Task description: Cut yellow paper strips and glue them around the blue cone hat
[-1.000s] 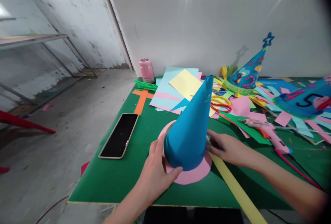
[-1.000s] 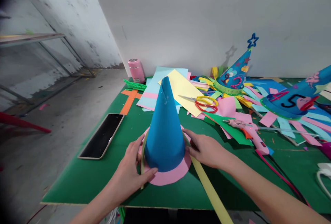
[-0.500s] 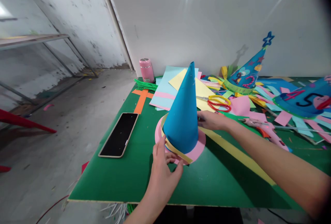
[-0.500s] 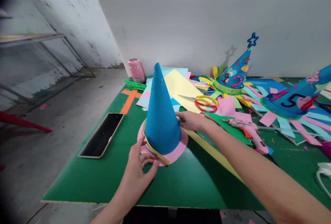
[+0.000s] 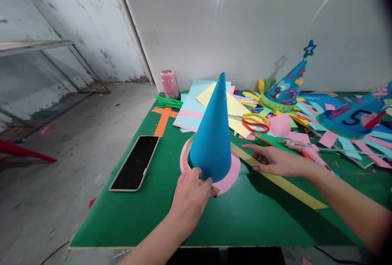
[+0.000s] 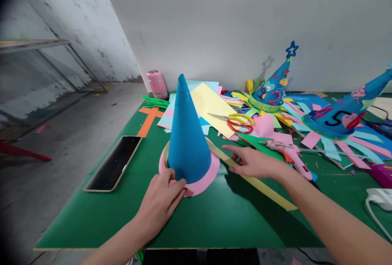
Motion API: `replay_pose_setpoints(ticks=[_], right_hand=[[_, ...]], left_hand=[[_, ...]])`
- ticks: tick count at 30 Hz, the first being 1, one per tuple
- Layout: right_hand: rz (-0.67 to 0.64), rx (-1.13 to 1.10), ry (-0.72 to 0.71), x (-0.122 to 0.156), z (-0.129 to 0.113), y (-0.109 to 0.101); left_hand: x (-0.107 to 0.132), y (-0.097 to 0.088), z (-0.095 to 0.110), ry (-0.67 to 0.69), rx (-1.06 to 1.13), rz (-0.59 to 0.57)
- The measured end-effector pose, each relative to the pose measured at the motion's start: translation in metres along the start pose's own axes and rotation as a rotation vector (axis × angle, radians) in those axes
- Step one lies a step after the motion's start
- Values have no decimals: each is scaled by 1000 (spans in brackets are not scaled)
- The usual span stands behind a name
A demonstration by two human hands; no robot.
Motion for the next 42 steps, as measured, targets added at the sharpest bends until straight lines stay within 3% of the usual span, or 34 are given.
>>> replay_pose_setpoints(ticks=[4, 9, 16, 21, 29, 38, 42], right_hand=[[99, 107, 68, 18, 0, 6], [188, 195, 91, 23, -20, 18], [218, -27, -140, 23, -52, 20], [221, 20, -270, 21, -57, 27], [271, 28, -368, 7, -74, 38], [437, -81, -374, -7, -77, 32], [525, -93, -374, -6, -77, 33]], left_hand=[[-4, 2, 11, 37, -86, -23], [-7, 6, 23, 43, -161, -30], [-14, 8, 26, 38, -183, 1], [-17, 9, 26, 47, -170, 34], [-19, 7, 26, 97, -149, 78], [-27, -2, 24, 152, -135, 97], [-34, 4, 23, 161, -121, -19]])
Point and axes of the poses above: each hand's wrist, its own x-axis away from the middle knuckle, its own y-axis out of the palm, z = x × y, the point moved 10 cm from there along -x, towards the middle knuckle, and after that the axes turned 2 degrees about -y, right-handed, at the moved point
